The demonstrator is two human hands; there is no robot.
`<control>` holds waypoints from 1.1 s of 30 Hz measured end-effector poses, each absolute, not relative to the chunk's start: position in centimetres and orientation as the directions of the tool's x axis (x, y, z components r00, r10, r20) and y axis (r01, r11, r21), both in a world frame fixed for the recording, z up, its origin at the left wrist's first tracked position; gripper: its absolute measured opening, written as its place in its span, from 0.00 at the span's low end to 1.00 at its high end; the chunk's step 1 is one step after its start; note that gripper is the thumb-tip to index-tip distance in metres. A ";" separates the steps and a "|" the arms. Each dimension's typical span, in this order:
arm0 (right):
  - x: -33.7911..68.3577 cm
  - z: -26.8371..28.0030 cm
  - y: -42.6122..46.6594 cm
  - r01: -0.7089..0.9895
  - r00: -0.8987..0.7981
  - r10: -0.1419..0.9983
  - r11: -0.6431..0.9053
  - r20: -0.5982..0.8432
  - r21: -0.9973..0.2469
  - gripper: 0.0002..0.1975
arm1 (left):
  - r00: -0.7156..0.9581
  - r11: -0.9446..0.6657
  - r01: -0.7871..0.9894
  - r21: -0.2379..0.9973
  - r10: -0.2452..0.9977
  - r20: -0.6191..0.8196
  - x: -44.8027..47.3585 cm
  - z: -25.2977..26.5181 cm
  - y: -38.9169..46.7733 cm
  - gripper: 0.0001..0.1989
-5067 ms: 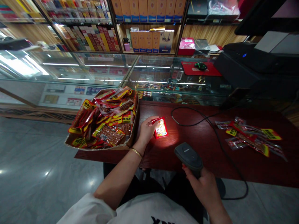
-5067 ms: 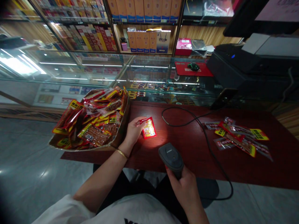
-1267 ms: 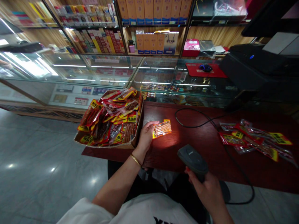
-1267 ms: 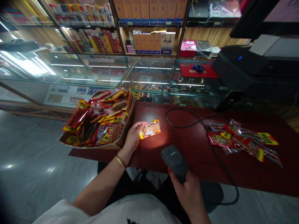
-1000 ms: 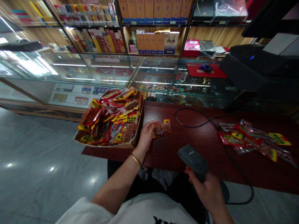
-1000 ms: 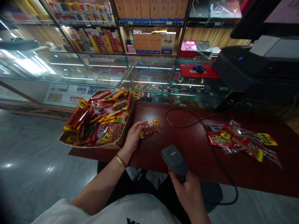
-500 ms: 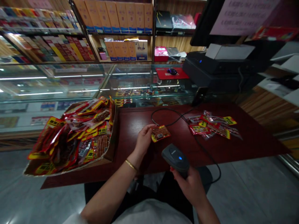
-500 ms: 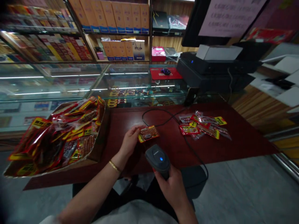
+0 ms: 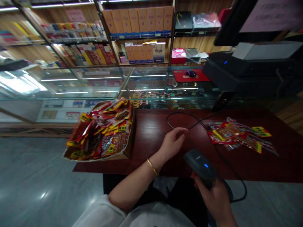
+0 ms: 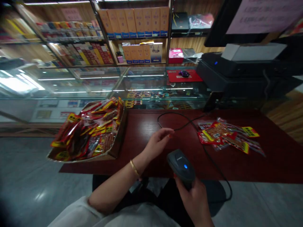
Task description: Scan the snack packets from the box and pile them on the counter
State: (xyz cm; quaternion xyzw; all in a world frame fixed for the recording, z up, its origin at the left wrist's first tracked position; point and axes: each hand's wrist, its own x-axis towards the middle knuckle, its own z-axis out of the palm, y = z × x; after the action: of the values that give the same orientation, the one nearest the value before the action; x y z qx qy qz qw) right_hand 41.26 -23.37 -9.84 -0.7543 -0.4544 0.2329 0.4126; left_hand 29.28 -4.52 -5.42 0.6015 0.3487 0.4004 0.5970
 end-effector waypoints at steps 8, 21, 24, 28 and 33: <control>39.4 -9.6 -20.3 0.459 0.333 0.941 -0.210 -0.052 -0.863 0.23 | -0.166 -0.306 0.742 0.596 0.778 0.606 7.2 0.0 -6.6 0.11; 38.0 -10.0 -19.9 0.524 0.258 0.966 -0.169 -0.034 -0.835 0.23 | 0.036 -0.059 0.987 0.153 0.989 0.144 0.8 0.8 0.9 0.36; 38.0 -10.0 -19.8 0.513 0.282 0.959 -0.172 -0.024 -0.841 0.22 | 0.062 -0.088 0.987 0.135 0.981 0.184 1.0 0.7 0.9 0.30; 37.8 -10.4 -19.7 0.519 0.258 0.965 -0.180 -0.047 -0.835 0.21 | 0.020 -0.045 0.996 0.081 0.959 0.284 1.3 0.2 -0.8 0.19; 38.3 -10.8 -20.0 0.507 0.252 0.966 -0.181 -0.056 -0.843 0.22 | 0.064 -0.139 0.976 0.170 0.920 0.386 0.7 -0.8 -3.6 0.16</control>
State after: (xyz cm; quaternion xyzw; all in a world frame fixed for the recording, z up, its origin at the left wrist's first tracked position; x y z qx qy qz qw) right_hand 38.26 -19.96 -10.82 -0.7015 -0.5248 0.3137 0.3662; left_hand 0.73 -3.59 -0.75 0.7263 0.6526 0.2052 -0.0672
